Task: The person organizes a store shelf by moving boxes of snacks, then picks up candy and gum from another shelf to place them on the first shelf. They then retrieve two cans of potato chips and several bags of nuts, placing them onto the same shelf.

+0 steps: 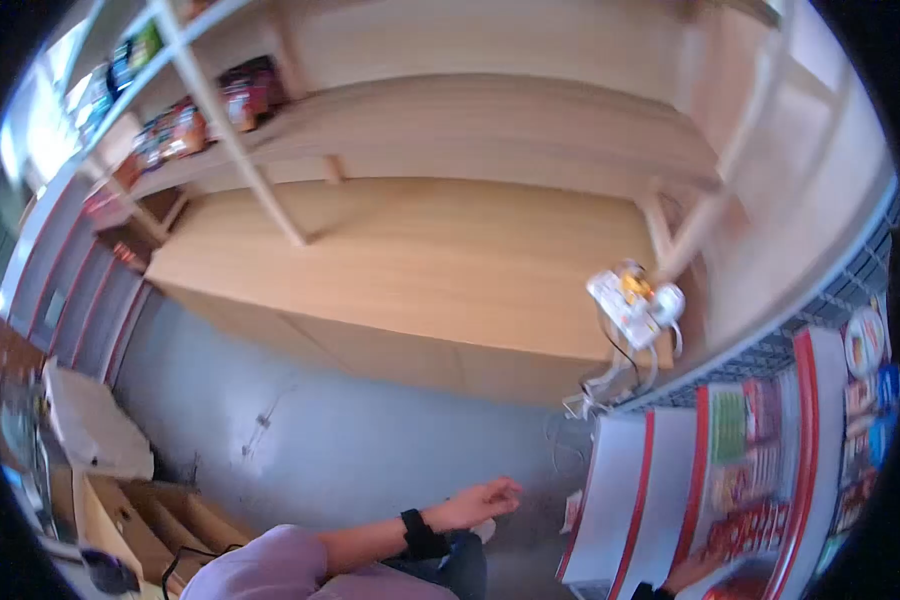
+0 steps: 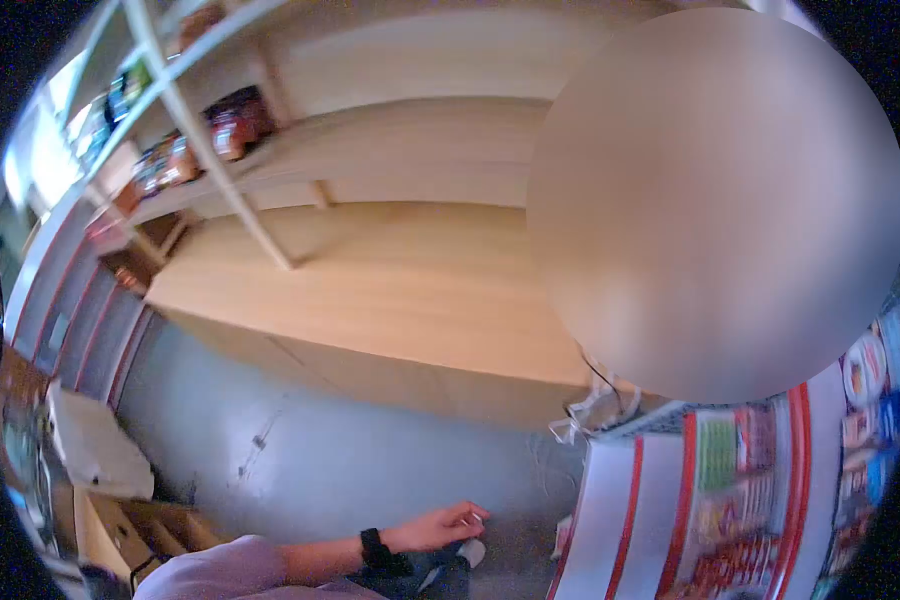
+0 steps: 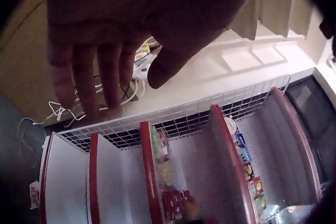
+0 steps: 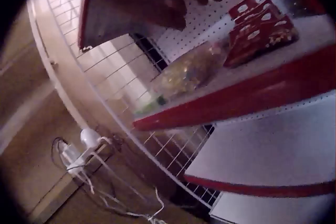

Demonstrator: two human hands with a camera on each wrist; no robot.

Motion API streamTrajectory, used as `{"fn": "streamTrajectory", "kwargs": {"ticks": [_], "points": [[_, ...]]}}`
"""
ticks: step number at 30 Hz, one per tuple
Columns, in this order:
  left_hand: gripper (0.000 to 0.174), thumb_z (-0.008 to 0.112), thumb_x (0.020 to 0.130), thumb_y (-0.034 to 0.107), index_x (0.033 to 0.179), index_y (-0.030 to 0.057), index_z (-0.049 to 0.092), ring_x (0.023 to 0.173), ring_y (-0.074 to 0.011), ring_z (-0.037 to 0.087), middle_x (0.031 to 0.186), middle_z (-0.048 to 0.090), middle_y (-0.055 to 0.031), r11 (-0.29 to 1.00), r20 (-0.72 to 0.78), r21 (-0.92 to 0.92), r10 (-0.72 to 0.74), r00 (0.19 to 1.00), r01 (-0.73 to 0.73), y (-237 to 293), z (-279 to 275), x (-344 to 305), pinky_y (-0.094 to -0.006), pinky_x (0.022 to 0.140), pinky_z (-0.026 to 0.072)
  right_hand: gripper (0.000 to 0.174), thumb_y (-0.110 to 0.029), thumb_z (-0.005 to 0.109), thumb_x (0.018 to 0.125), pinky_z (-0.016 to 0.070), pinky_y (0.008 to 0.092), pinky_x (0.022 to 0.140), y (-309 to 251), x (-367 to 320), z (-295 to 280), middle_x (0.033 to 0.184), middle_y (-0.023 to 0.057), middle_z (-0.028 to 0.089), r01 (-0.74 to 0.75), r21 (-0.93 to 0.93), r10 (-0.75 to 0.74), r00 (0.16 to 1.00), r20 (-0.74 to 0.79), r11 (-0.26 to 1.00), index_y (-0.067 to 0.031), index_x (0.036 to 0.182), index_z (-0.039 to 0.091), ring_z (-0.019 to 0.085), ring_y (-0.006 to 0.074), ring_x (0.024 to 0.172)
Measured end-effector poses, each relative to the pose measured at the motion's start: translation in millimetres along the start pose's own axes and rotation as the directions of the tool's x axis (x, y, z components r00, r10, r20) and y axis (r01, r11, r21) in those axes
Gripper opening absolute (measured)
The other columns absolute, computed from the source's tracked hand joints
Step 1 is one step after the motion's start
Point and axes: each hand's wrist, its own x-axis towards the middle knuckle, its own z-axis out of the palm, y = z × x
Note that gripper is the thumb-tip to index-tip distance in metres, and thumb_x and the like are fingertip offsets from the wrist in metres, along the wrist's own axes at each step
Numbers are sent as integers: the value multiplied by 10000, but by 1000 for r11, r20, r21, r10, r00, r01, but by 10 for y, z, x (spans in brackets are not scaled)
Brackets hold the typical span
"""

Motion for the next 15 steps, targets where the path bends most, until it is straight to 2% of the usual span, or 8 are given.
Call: {"fn": "streamTrajectory", "kwargs": {"ticks": [1, 4, 5, 6, 7, 9, 12, 15], "points": [[344, 517, 942, 228, 1247, 83, 449, 977, -141, 545, 1047, 591, -63, 1000, -66, 2, 27, 997, -27, -78, 47, -57, -301, 862, 439, 450, 66, 493, 670, 325, 461, 1023, -1216, 697, 153, 1139, 258, 560, -27, 21, 28, 998, -57, 999, 79, 1115, 553, 490, 394, 1110], [348, 504, 942, 245, 1241, 76, 448, 1003, -151, 545, 1072, 594, -70, 989, -89, -34, 141, 986, -145, -79, 72, -162, -300, 873, 436, 325, 8, 551, 756, 405, 450, 921, -1280, 679, 421, 1073, 233, 601, -31, -8, 31, 998, -63, 999, 64, 1074, 585, 546, 370, 1023], [355, 502, 939, 253, 1238, 69, 446, 1022, -161, 544, 1091, 593, -80, 997, -94, -37, 59, 994, -62, 95, 118, -326, -304, 890, 429, 267, -21, 580, 799, 445, 445, 871, -1438, 701, 437, 1041, 221, 621, -52, -48, 48, 996, -76, 997, 56, 1054, 601, 575, 358, 979], [362, 500, 936, 260, 1235, 63, 445, 1041, -172, 542, 1109, 592, -90, 999, -94, -50, -25, 995, 20, 196, 124, -437, -307, 906, 423, 232, 14, 536, 823, 466, 434, 804, -1957, 885, 203, 952, 213, 630, -61, 151, 42, 992, 121, 987, 64, 1041, 595, 585, 351, 861], [362, 500, 936, 260, 1235, 63, 445, 1041, -172, 542, 1109, 592, -90, 998, -129, -63, 1, 992, -10, 137, 90, -488, -307, 906, 423, 232, 14, 536, 823, 466, 434, 804, -1790, 806, 424, 952, 213, 630, -24, 180, 4, 993, 114, 983, 64, 1041, 595, 585, 351, 861], [393, 498, 935, 285, 1247, 54, 438, 1062, -189, 539, 1132, 589, -100, 979, -130, -56, 189, 973, -198, -117, 63, -571, -312, 925, 409, 212, 36, 518, 833, 474, 408, 784, -1271, 579, 975, 937, 194, 629, -296, 629, 50, 925, 377, 719, 59, 1030, 592, 579, 307, 799], [427, 500, 937, 320, 1267, 57, 437, 1063, -187, 536, 1132, 586, -89, 979, -256, -17, 191, 947, -202, -24, -213, -925, -316, 929, 402, 239, 65, 494, 816, 476, 368, 787, -2790, 945, 621, 940, 174, 633, -189, 397, -81, 817, 571, 898, 46, 1032, 597, 578, 280, 812], [429, 499, 940, 334, 1272, 68, 441, 1045, -171, 535, 1124, 586, -79, 978, -387, -40, 173, 906, -204, -143, -602, -1373, -312, 915, 408, 249, 63, 492, 814, 476, 347, 788, -3699, 864, 721, 939, 156, 637, -245, 489, -120, 790, 602, 837, 34, 1035, 602, 581, 272, 845]]}}
